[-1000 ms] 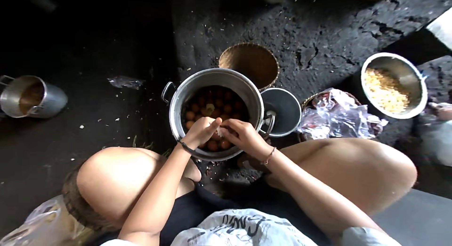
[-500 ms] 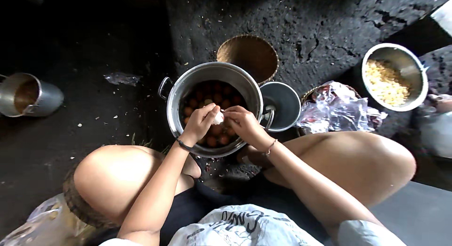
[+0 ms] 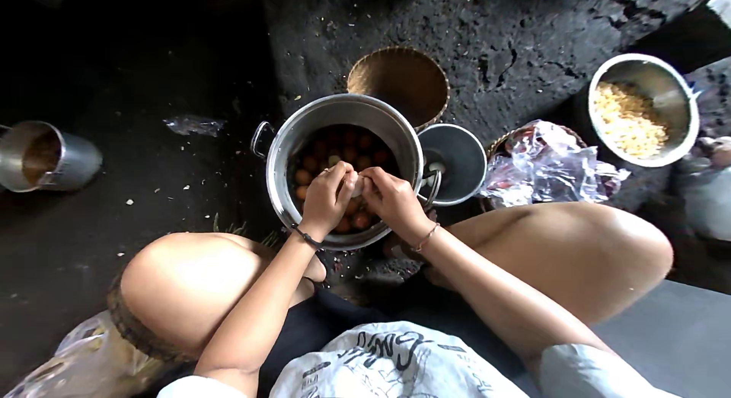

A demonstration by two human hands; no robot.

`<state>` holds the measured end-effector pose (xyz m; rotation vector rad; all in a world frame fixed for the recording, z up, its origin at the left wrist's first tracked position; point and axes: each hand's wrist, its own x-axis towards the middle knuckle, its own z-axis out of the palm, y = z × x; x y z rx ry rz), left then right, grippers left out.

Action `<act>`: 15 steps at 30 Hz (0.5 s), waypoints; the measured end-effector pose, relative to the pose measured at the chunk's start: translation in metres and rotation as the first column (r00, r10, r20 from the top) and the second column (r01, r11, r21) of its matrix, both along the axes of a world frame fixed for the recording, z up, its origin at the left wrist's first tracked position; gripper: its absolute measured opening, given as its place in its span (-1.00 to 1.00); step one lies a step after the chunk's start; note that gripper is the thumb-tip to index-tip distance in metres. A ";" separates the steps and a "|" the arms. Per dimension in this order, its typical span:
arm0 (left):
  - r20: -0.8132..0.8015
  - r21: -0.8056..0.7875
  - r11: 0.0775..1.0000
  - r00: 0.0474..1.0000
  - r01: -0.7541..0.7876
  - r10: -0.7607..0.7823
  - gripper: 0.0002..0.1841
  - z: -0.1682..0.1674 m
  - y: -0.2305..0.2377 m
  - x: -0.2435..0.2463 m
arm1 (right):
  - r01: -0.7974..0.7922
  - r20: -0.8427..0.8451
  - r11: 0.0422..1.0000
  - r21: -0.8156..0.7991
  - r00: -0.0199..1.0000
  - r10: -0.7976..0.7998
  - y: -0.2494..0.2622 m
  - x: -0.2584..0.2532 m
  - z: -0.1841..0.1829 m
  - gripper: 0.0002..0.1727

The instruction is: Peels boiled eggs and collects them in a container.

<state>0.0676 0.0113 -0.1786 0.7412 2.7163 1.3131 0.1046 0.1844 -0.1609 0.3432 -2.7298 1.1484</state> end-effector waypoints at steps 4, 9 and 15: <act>0.015 0.031 0.999 1.000 -0.023 0.023 -0.56 -0.001 -0.001 0.002 | -0.007 0.134 0.981 -0.194 0.990 0.033 0.001 0.000 0.004 -0.71; -0.039 0.158 0.987 0.999 -0.029 0.036 -0.49 -0.003 -0.001 0.005 | 0.041 0.213 0.929 -0.369 0.976 0.041 0.000 0.002 0.007 -0.76; -0.060 0.176 0.984 0.998 -0.001 0.011 -0.50 -0.007 0.002 0.009 | 0.050 0.228 0.947 -0.318 0.973 0.025 0.002 0.004 0.006 -0.76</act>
